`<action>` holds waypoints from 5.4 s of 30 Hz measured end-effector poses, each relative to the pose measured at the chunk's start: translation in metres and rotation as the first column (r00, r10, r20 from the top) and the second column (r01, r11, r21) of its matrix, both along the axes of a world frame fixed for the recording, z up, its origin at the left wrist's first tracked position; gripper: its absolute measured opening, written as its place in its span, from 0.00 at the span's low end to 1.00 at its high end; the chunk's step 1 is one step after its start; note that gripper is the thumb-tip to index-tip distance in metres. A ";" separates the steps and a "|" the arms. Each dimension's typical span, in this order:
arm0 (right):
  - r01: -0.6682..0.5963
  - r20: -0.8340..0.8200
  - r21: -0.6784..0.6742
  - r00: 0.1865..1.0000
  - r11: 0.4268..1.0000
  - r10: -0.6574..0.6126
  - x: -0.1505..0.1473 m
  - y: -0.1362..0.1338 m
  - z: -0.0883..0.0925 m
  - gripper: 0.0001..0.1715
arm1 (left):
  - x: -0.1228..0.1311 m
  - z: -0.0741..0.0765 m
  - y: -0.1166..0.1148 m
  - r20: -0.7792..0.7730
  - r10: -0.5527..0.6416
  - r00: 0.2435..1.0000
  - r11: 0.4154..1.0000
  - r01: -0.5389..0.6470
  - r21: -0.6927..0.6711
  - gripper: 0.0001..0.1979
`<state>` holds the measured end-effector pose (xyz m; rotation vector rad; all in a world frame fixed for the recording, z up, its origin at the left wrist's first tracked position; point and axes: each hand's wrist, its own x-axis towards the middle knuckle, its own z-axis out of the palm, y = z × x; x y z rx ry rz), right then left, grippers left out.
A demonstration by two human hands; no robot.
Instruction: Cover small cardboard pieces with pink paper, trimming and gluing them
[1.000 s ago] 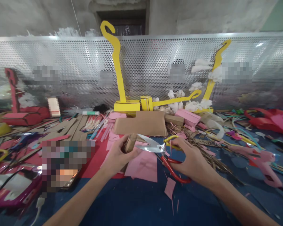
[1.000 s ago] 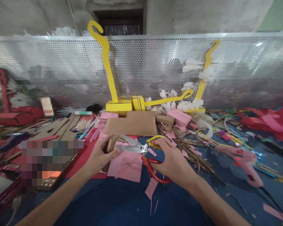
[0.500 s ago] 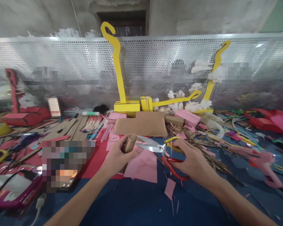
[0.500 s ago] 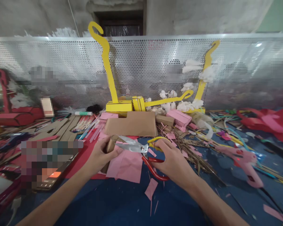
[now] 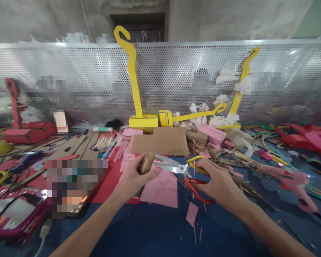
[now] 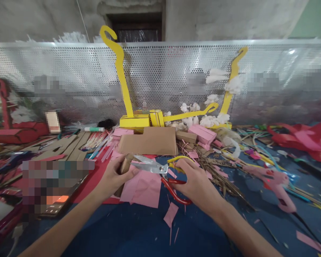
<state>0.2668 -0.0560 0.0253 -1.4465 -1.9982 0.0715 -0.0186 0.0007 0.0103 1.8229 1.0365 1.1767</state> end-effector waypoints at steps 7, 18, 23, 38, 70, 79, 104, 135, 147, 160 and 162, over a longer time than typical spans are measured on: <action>-0.019 0.042 0.032 0.999 0.999 0.017 0.002 0.001 -0.001 0.14 | 0.000 0.001 -0.001 -0.018 -0.006 1.000 1.000 0.007 0.015 0.20; 0.015 0.043 0.033 0.999 0.999 -0.017 0.003 0.000 -0.001 0.12 | 0.001 0.001 0.000 0.023 -0.039 0.999 0.999 0.040 -0.028 0.21; 0.048 0.040 0.021 0.998 0.999 -0.049 0.001 -0.001 0.000 0.10 | 0.000 -0.004 0.003 0.014 -0.010 1.000 0.999 0.010 -0.037 0.22; 0.188 -0.087 -0.088 0.977 0.978 -0.196 0.014 0.017 -0.004 0.23 | -0.001 -0.002 0.002 -0.040 -0.002 0.999 0.999 0.000 -0.047 0.28; 0.065 0.079 0.024 0.995 0.998 -0.067 0.005 0.000 0.001 0.09 | 0.006 0.009 -0.013 -0.039 -0.126 0.991 0.987 0.121 -0.106 0.30; 0.193 0.019 0.011 0.981 0.981 -0.193 0.007 0.000 0.007 0.23 | 0.006 0.011 -0.012 -0.087 -0.081 0.993 0.991 0.071 -0.115 0.30; 0.004 0.130 0.055 0.991 0.998 -0.011 0.009 0.001 0.008 0.12 | 0.005 0.012 -0.018 -0.166 -0.030 0.986 0.998 0.020 -0.062 0.30; 0.066 0.091 0.040 0.993 0.997 -0.070 0.010 0.005 -0.010 0.14 | 0.000 0.013 -0.010 -0.241 -0.043 0.970 0.999 0.036 -0.036 0.29; 0.207 -0.056 -0.067 0.976 0.976 -0.211 0.005 0.017 -0.011 0.26 | -0.003 0.010 -0.004 -0.215 0.033 0.976 0.999 -0.038 -0.020 0.27; -0.159 -0.345 -0.198 0.935 0.967 0.083 -0.015 0.009 -0.018 0.18 | 0.006 0.001 -0.002 0.599 0.042 0.800 0.845 0.292 -0.448 0.24; -0.155 -0.345 -0.205 0.935 0.966 0.076 -0.019 0.009 -0.021 0.17 | 0.009 0.001 -0.003 0.649 0.004 0.760 0.848 0.342 -0.405 0.23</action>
